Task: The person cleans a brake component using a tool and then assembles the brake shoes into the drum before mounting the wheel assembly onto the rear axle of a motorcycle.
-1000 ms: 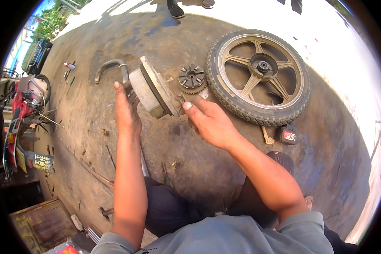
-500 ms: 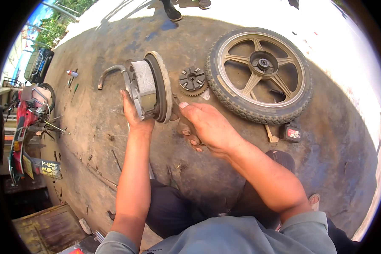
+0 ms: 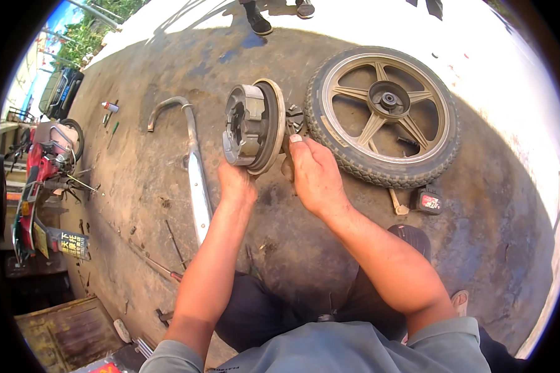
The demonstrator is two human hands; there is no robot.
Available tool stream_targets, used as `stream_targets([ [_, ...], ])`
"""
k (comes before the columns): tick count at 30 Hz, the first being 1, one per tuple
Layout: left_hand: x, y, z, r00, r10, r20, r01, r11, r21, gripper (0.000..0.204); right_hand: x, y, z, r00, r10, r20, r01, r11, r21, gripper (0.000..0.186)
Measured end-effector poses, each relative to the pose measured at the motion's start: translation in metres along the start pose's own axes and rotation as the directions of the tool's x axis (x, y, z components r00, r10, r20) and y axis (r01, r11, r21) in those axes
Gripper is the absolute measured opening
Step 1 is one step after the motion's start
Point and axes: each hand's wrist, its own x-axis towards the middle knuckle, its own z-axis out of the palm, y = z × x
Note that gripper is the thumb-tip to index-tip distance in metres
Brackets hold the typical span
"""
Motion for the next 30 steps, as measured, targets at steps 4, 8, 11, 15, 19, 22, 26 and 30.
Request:
stream_targets([
  [4,-0.005,0.003,-0.005,0.999,0.019,0.040,-0.018,0.999,-0.036,0.025,0.001,-0.002,-0.004,0.997,-0.011,0.071,0.013,1.000,-0.024,0.059],
  [8,0.003,0.006,-0.009,0.994,0.106,0.037,-0.105,0.994,-0.014,0.026,0.004,-0.006,-0.006,0.988,0.076,0.134,-0.079,0.997,0.012,0.056],
  [11,0.032,0.019,-0.043,0.947,0.270,0.175,-0.281,0.959,0.042,0.030,0.012,-0.021,-0.028,0.855,0.267,0.446,-0.304,0.952,0.014,0.050],
  [15,0.027,0.038,-0.040,0.925,0.284,0.251,-0.330,0.929,0.166,0.031,0.004,-0.012,-0.031,0.777,0.327,0.538,-0.407,0.913,0.033,0.065],
  [19,0.018,0.047,-0.046,0.912,0.280,0.298,-0.269,0.960,-0.079,0.038,0.011,0.023,-0.021,0.578,0.153,0.801,-0.498,0.844,0.198,0.082],
  [22,0.008,0.061,-0.034,0.891,0.324,0.320,-0.374,0.921,0.111,0.047,0.009,0.047,-0.026,0.485,0.114,0.867,-0.548,0.813,0.200,0.067],
  [26,-0.003,0.064,-0.019,0.834,0.345,0.431,-0.438,0.888,0.138,0.053,-0.003,0.062,-0.030,0.536,0.014,0.844,-0.545,0.769,0.333,0.040],
  [30,-0.004,0.061,0.002,0.845,0.435,0.311,-0.504,0.842,0.192,0.060,0.009,0.037,-0.055,0.784,0.100,0.612,-0.333,0.901,0.280,0.052],
])
